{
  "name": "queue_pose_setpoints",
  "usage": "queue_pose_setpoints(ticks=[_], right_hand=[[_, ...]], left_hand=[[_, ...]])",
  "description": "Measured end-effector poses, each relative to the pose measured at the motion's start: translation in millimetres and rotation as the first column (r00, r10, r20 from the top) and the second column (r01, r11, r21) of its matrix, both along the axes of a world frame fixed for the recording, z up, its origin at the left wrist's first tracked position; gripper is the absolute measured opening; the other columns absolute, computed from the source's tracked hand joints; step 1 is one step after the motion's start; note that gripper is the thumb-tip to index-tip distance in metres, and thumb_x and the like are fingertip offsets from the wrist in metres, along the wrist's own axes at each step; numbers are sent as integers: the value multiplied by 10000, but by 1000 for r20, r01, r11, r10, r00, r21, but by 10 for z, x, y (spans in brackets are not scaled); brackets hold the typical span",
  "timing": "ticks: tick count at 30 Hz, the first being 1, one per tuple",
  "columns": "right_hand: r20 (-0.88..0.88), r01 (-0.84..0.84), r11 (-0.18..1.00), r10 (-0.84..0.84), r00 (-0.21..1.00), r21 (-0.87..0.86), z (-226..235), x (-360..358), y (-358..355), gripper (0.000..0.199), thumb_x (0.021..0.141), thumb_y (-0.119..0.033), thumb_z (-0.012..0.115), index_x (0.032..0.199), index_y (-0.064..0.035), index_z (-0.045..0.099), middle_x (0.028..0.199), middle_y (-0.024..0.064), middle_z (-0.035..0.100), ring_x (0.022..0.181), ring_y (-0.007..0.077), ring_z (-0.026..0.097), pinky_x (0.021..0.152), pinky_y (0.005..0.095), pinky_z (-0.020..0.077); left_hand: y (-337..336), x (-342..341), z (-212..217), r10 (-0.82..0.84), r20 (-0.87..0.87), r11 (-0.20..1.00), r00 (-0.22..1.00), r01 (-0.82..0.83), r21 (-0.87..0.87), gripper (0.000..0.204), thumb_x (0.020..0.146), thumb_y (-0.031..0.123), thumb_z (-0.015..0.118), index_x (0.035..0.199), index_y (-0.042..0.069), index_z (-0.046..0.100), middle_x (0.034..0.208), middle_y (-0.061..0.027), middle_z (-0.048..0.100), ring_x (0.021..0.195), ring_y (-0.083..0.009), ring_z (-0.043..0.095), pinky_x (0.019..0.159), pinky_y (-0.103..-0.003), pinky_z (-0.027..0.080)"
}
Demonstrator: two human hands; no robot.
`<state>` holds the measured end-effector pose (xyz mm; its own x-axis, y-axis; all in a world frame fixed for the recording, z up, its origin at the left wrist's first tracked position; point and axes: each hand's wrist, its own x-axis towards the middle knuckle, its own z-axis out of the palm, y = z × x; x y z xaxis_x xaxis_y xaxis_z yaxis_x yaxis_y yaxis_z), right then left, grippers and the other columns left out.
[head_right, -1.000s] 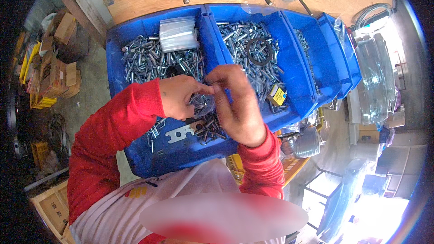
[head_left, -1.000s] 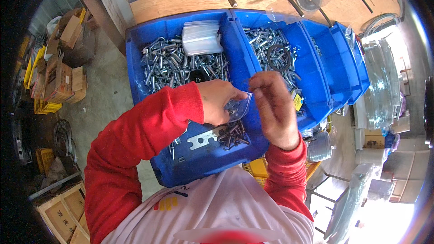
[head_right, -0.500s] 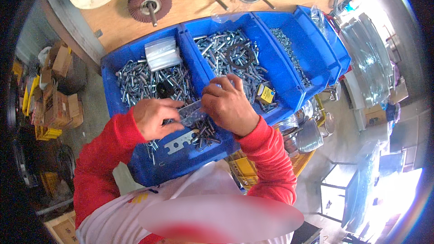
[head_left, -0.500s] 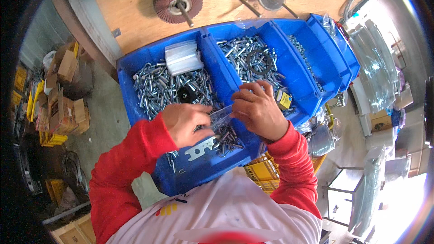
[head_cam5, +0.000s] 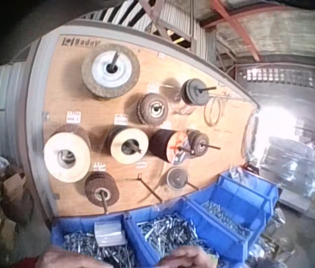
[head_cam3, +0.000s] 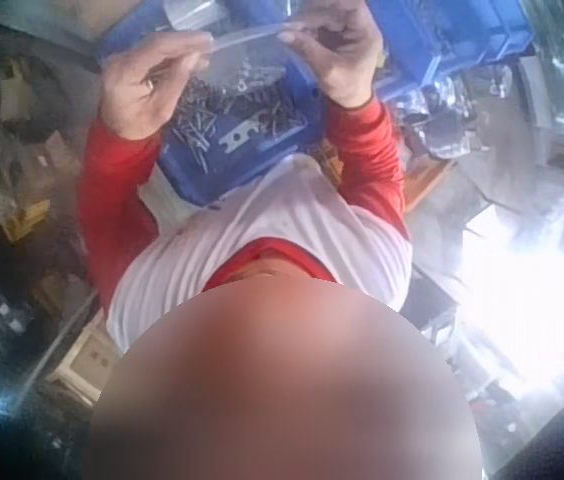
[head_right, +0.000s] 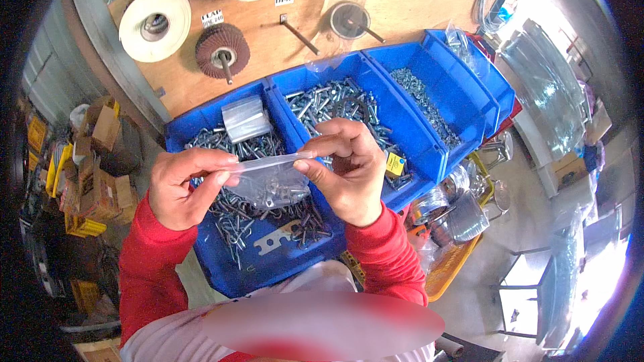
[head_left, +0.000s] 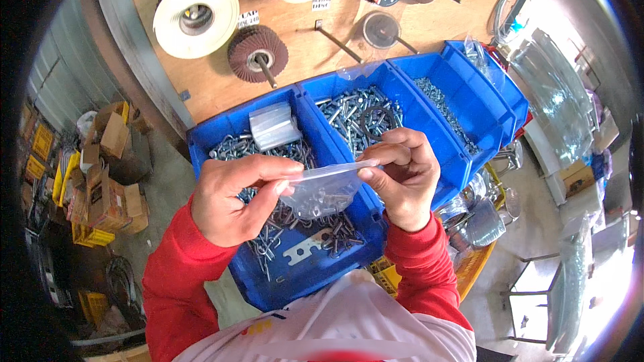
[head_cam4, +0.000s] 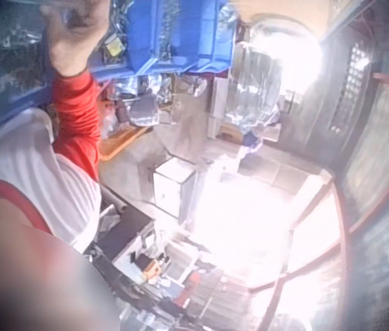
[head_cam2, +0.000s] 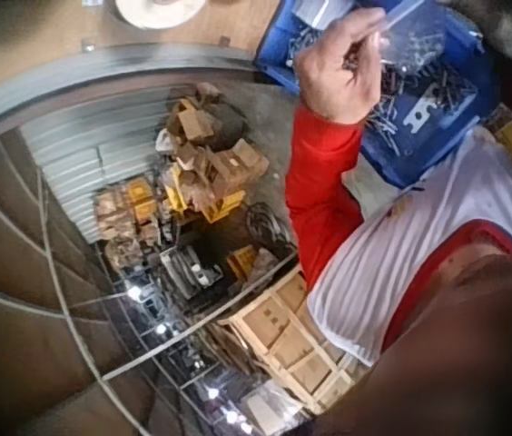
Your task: The person repeatedly picks small metal fasteners from blue bins and places them into small clear plastic bags. The person seals each bag and sets it aside on the workbench. The process is repeated continuously throughout the clip.
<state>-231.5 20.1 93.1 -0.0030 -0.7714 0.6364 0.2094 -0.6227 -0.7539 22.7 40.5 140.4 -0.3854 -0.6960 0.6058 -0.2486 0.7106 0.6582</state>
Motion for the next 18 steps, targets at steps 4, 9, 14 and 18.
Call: queue_pose_setpoints(ticks=[4, 9, 14, 18], right_hand=[[52, 69, 997, -68, 996, -17, 149, 106, 113, 499, 846, 74, 799, 1269, 52, 533, 960, 113, 743, 908, 170, 716, 872, 302, 548], [-46, 78, 977, -89, 995, -196, 275, 166, 203, 430, 840, 102, 788, 1206, 48, 569, 1071, 132, 709, 946, 179, 712, 858, 300, 550], [-102, 37, 980, -57, 993, -194, 310, 69, 264, 460, 867, 76, 773, 1257, 52, 531, 1057, 133, 713, 994, 178, 694, 958, 338, 518], [-102, -71, 997, 72, 992, 16, 243, 44, 281, 324, 874, -16, 801, 1148, 35, 635, 978, 123, 734, 927, 196, 694, 892, 338, 527]], left_hand=[[98, -76, 223, 24, 4, 993, 1000, -24, 115, 454, 882, 58, 711, 1317, -6, 597, 889, -121, 773, 742, -166, 745, 694, -295, 584], [71, -397, 285, 79, 99, 981, 992, -60, -183, 172, 849, 122, 782, 973, 33, 702, 782, -140, 696, 669, -319, 701, 589, -374, 538], [51, -481, 309, 24, 80, 983, 997, -9, -182, 50, 846, 41, 740, 879, 48, 704, 756, -124, 690, 641, -316, 688, 555, -376, 513], [69, -472, 310, 25, 172, 974, 985, 15, -226, 59, 818, 33, 744, 861, 45, 705, 744, -121, 695, 624, -311, 688, 545, -373, 511]])
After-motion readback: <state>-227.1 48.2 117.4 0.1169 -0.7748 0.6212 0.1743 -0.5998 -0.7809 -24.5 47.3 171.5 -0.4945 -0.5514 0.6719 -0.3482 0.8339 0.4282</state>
